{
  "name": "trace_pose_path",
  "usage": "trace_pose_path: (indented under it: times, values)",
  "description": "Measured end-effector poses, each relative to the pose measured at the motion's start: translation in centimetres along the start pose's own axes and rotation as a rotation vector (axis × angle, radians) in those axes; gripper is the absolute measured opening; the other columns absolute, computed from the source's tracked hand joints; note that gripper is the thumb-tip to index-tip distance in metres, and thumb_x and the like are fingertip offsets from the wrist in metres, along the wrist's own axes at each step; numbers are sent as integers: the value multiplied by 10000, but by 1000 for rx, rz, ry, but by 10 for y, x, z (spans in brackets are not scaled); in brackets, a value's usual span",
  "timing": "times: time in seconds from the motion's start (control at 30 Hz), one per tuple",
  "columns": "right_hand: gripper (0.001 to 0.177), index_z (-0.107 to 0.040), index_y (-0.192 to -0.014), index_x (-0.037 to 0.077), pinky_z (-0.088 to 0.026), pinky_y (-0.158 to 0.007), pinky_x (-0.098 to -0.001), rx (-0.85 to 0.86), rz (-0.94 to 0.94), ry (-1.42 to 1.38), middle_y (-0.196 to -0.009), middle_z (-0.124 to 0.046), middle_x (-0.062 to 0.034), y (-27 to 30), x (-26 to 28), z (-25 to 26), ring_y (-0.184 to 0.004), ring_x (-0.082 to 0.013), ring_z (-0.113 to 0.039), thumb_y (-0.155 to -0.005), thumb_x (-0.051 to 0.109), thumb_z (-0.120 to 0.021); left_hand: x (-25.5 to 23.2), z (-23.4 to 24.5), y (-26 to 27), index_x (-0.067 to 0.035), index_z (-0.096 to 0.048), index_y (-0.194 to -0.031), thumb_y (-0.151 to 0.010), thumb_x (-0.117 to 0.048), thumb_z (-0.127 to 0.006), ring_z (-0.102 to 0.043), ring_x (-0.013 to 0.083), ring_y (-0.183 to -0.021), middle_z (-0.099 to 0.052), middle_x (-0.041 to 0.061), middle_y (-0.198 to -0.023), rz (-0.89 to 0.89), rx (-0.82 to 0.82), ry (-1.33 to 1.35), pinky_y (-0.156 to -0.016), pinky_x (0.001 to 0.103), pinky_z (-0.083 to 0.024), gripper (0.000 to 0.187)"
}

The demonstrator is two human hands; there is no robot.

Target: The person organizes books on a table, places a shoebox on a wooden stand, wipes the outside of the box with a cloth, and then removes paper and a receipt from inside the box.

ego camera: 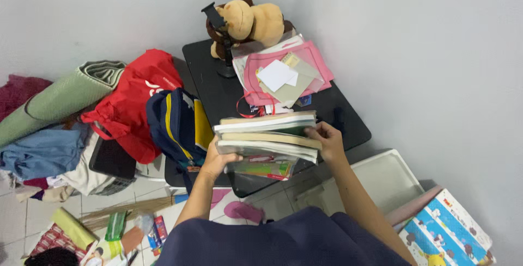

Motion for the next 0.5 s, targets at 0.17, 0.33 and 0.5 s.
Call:
trace_pose_path:
  times: [0.17,0.33,0.5]
  values:
    - [451,-478,-1210,57,-559,-780,-261,34,145,-88,-1081,-577,-14,7,43,-6,-939,-99,-610,-890,101,-793,-8,-1,0,-47,-559,-1273,-529,16,-792,-666,197,-1049,-698,60,-1122,-8,-4,-12,-942,335,-547,783]
    - [463,-475,-1301,70,-549,-865,-260,147,245,-146,-1117,-587,-9,4,54,-16,-1024,-89,-600,-912,58,-726,-19,-3,-2,-57,-568,-1291,-510,14,-797,-649,181,-1035,-689,46,-1115,-85,-1,-87,-940,312,-529,817]
    - [180,-572,-1167,-30,-538,-803,-302,60,218,-102,-1017,-646,-98,12,33,4,-897,-173,-628,-1051,-22,-708,-14,-4,0,-40,-576,-1275,-525,35,-800,-663,191,-1023,-700,56,-1101,-32,-23,-62,-934,328,-539,787]
Point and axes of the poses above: each hand's wrist, its own y-axis away from the middle knuckle, its own z-axis out of the back of the hand, x = y × z, the point moved 10 cm from there along -y, towards the middle knuckle
